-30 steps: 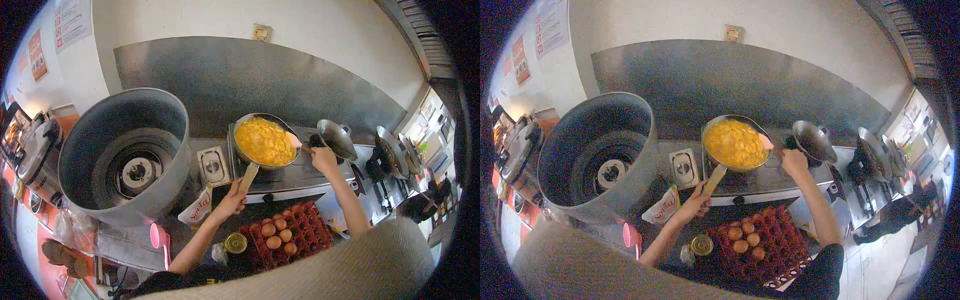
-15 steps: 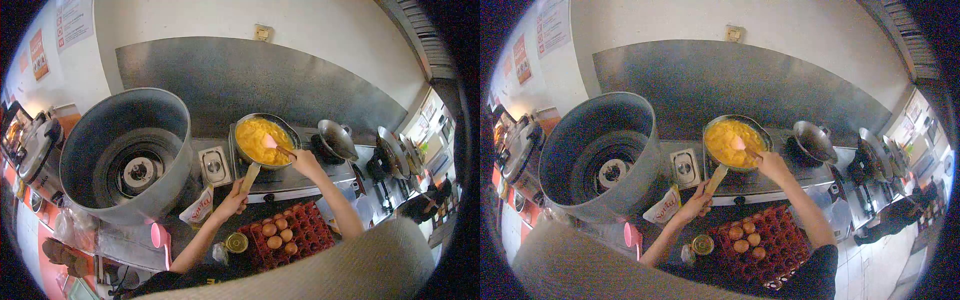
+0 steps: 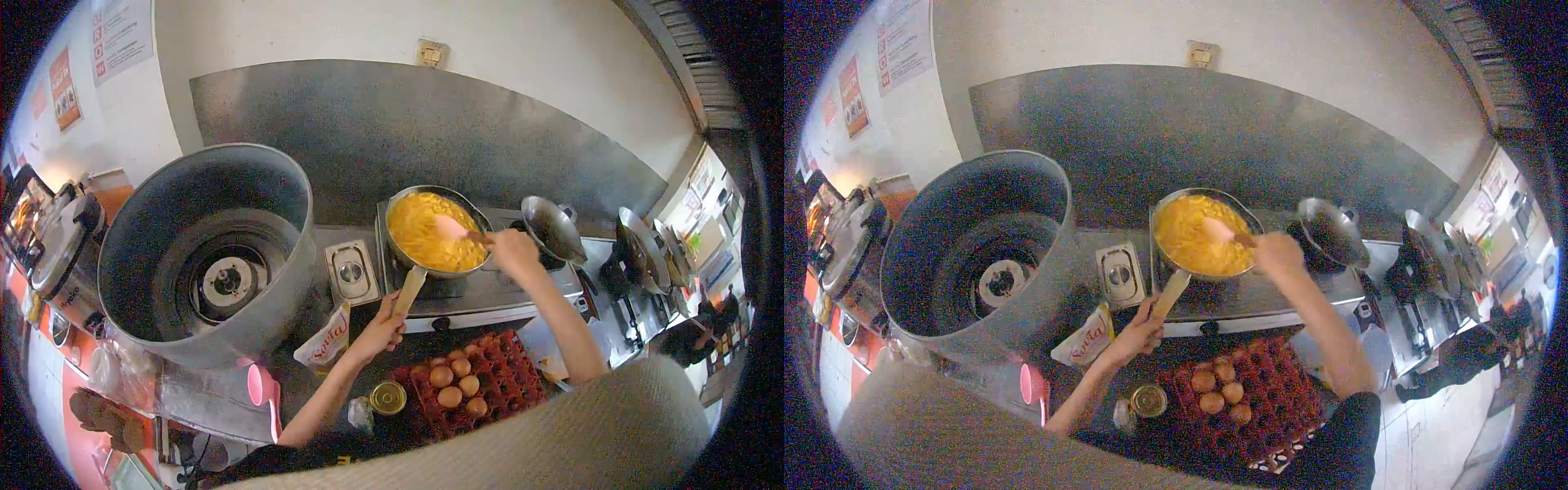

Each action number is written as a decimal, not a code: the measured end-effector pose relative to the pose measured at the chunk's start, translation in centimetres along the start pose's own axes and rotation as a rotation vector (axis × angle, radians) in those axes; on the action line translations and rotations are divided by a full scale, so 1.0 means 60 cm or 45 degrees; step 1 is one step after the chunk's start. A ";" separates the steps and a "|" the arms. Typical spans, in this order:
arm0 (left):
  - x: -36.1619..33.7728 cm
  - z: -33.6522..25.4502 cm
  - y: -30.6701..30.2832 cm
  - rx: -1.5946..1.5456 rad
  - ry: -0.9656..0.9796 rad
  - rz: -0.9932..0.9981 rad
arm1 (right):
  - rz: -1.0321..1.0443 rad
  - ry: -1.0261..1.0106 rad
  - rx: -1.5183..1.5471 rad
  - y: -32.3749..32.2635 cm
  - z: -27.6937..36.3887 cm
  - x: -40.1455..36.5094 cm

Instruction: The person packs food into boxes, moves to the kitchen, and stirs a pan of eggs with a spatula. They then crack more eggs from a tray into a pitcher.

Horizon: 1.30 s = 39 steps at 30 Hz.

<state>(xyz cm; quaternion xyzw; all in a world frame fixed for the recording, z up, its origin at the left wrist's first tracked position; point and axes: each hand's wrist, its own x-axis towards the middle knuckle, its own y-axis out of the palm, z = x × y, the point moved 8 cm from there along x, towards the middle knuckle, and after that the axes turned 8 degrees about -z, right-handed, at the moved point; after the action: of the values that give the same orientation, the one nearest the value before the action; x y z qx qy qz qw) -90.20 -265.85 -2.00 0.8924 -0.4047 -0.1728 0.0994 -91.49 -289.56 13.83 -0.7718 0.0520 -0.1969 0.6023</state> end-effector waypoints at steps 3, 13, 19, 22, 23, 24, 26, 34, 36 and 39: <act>0.002 0.003 0.000 0.008 -0.010 0.008 | -0.223 0.046 -0.011 -0.039 -0.063 -0.001; 0.019 0.022 -0.009 0.030 0.026 0.015 | -0.118 0.000 0.427 0.130 -0.121 0.072; 0.027 0.028 -0.008 -0.006 -0.007 0.026 | 0.122 -0.086 0.699 0.179 -0.074 0.087; 0.025 0.026 -0.012 0.003 -0.028 0.049 | 0.029 -0.167 0.871 0.157 -0.061 0.074; 0.026 0.027 -0.012 -0.005 -0.023 0.029 | -0.028 -0.223 0.878 0.152 -0.056 0.071; 0.024 0.028 -0.012 -0.011 -0.023 0.009 | 0.010 -0.217 0.838 0.134 -0.039 0.059; 0.014 0.018 -0.007 0.030 -0.051 0.000 | 0.079 -0.204 0.763 0.102 -0.013 0.039; 0.014 0.016 -0.005 0.007 0.029 0.011 | -0.150 -0.311 0.151 0.089 -0.022 0.032; 0.012 0.015 -0.006 0.048 0.007 0.004 | -0.132 -0.242 -0.005 0.077 -0.046 0.050; 0.010 0.013 -0.006 0.060 -0.009 -0.028 | -0.414 -0.205 0.116 -0.005 -0.063 0.036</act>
<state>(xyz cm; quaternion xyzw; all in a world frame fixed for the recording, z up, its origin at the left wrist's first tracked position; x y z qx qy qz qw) -89.86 -266.07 -2.96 0.8983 -0.3991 -0.1676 0.0748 -90.92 -293.60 15.37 -0.7552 -0.1309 -0.2314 0.5991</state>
